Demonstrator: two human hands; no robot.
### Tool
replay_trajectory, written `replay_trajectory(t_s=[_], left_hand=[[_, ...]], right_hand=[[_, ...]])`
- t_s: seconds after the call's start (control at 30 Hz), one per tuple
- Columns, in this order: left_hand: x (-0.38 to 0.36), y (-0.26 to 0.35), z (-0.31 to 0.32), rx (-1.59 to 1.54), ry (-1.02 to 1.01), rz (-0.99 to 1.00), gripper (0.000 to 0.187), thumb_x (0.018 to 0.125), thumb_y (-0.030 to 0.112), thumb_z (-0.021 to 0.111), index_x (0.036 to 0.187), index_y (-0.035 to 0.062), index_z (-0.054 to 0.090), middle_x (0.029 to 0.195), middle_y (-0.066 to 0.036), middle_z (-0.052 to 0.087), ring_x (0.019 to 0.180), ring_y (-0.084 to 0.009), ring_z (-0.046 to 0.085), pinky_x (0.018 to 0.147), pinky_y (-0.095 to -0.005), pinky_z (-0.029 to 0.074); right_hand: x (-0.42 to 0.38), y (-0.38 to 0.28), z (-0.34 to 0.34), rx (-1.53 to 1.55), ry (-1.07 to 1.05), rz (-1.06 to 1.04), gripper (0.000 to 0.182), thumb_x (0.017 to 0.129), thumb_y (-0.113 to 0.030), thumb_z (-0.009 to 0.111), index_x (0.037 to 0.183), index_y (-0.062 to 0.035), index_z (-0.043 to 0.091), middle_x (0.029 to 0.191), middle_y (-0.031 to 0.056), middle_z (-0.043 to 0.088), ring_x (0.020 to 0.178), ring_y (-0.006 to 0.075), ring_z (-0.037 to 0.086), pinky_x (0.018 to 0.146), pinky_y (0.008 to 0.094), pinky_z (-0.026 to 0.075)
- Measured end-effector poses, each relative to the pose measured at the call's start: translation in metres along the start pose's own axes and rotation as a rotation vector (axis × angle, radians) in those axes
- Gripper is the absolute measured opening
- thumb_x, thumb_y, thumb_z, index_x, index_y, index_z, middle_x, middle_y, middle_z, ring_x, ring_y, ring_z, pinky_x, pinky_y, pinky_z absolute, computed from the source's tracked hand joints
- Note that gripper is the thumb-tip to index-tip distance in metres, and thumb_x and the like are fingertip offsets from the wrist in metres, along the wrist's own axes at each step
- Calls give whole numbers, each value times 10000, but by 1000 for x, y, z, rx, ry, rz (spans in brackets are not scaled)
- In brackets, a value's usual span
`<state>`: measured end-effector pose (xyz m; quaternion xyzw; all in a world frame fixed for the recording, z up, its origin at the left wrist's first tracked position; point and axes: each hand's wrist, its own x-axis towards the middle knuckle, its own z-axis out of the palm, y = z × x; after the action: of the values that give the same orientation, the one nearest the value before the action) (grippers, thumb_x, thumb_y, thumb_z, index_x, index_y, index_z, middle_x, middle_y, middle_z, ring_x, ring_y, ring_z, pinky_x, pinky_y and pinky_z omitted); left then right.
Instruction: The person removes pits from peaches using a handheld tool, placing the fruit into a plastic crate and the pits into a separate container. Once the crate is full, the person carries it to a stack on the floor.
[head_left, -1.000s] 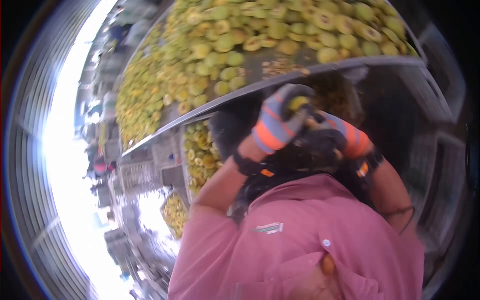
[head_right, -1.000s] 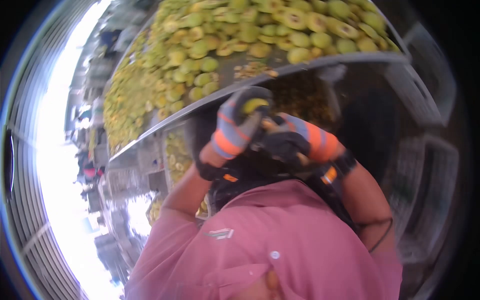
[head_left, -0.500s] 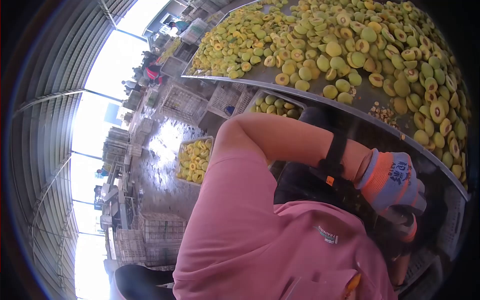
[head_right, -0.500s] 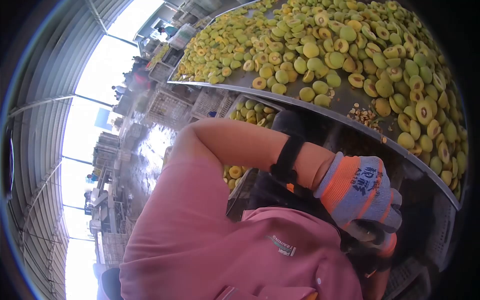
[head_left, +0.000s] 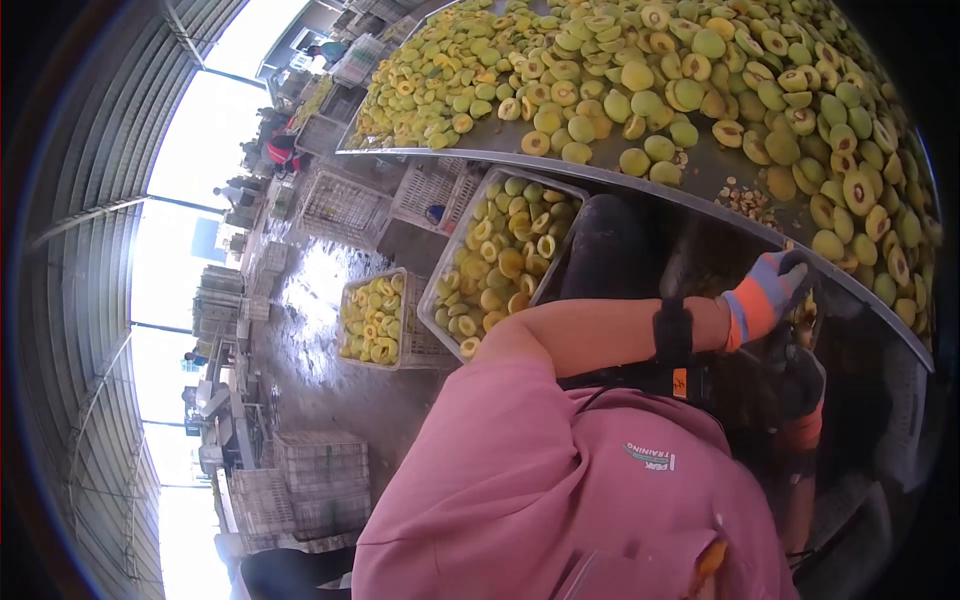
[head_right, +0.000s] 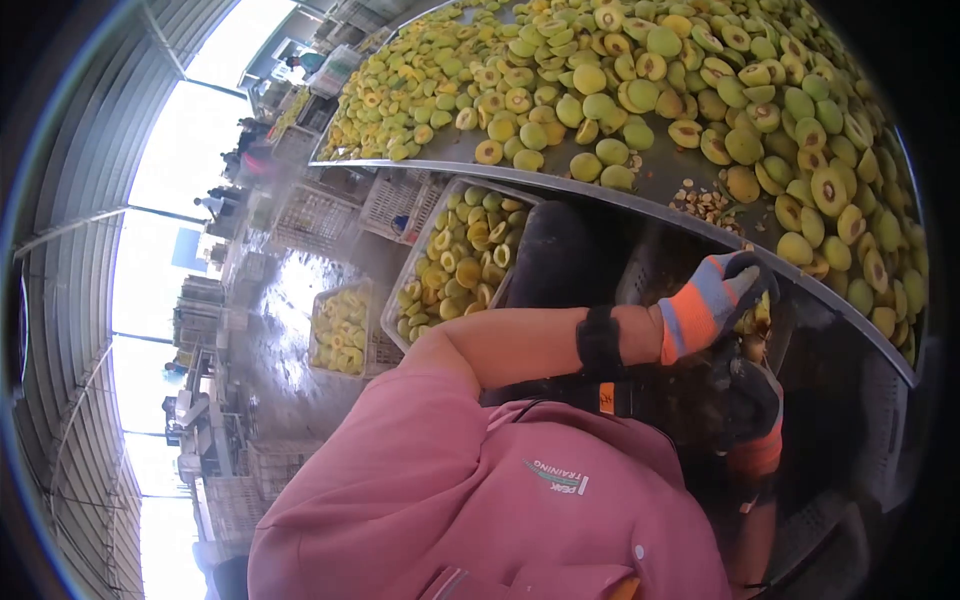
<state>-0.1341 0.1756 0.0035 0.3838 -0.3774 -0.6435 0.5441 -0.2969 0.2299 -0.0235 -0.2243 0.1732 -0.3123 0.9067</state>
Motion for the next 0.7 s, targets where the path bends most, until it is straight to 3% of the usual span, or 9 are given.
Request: replay_trajectory(t_s=[0.17, 0.23, 0.27, 0.3, 0.33, 0.4, 0.47, 0.57, 0.7], left_hand=[[-37, 34, -75, 736, 137, 76, 109, 891, 57, 565, 980, 10, 606, 842, -26, 625, 766, -91, 553, 694, -248, 475], [-59, 53, -113, 470, 298, 90, 138, 892, 70, 578, 1010, 7, 612, 863, -34, 633, 784, -96, 580, 696, -246, 482], [-71, 64, -140, 711, 327, 324, 154, 913, 94, 564, 1026, 2, 614, 884, -33, 634, 824, -126, 615, 710, -253, 494], [-86, 89, -146, 262, 569, 35, 177, 924, 145, 562, 1038, 23, 621, 890, -39, 634, 824, -162, 639, 691, -268, 515], [-101, 89, -184, 273, 677, 144, 235, 939, 233, 529, 1044, 46, 624, 886, -37, 635, 781, -151, 638, 623, -263, 507], [-140, 102, -239, 153, 861, 226, 344, 965, 341, 433, 1052, 74, 632, 865, -29, 632, 696, -120, 613, 493, -239, 444], [-186, 116, -287, 343, 983, 165, 367, 953, 358, 425, 1038, 76, 645, 832, -30, 633, 635, -119, 580, 459, -228, 399], [-260, 92, -372, 374, 1143, 155, 332, 933, 335, 478, 1026, 70, 654, 837, -36, 641, 652, -144, 592, 484, -257, 433], [-327, 39, -429, 604, 1360, -47, 285, 928, 233, 507, 1071, 30, 646, 997, -60, 662, 851, -179, 595, 755, -303, 465]], right_hand=[[37, 13, 3, -1015, 155, -318, 199, 901, -88, 497, 1036, 7, 607, 811, 39, 624, 700, 124, 604, 575, 257, 463], [49, 17, -3, -1155, 190, -332, 197, 892, -88, 536, 1047, 0, 618, 809, 11, 621, 711, 94, 598, 576, 256, 456], [55, 19, -7, -1227, 191, -343, 198, 887, -88, 556, 1053, -3, 623, 808, -3, 620, 716, 79, 595, 576, 255, 453], [59, 22, -11, -1449, 129, -480, 191, 886, -107, 576, 1045, -17, 630, 780, -12, 607, 675, 69, 575, 548, 246, 438], [62, 27, -14, -1663, 55, -620, 184, 885, -125, 595, 1037, -30, 638, 753, -21, 594, 634, 60, 555, 520, 238, 423], [63, 31, -7, -1444, 180, -469, 172, 886, -151, 621, 1026, -55, 650, 698, -35, 567, 553, 47, 512, 462, 221, 383], [68, 32, 20, -546, 512, 94, 158, 891, -166, 631, 1020, -78, 659, 644, -45, 539, 474, 42, 465, 401, 206, 332], [73, 38, 23, -576, 495, 119, 154, 908, -178, 617, 1018, -81, 665, 608, -59, 514, 420, 29, 410, 356, 193, 273], [75, 48, 20, -703, 456, 157, 184, 913, -194, 603, 1034, -67, 660, 631, -57, 532, 453, 25, 434, 377, 190, 300]])
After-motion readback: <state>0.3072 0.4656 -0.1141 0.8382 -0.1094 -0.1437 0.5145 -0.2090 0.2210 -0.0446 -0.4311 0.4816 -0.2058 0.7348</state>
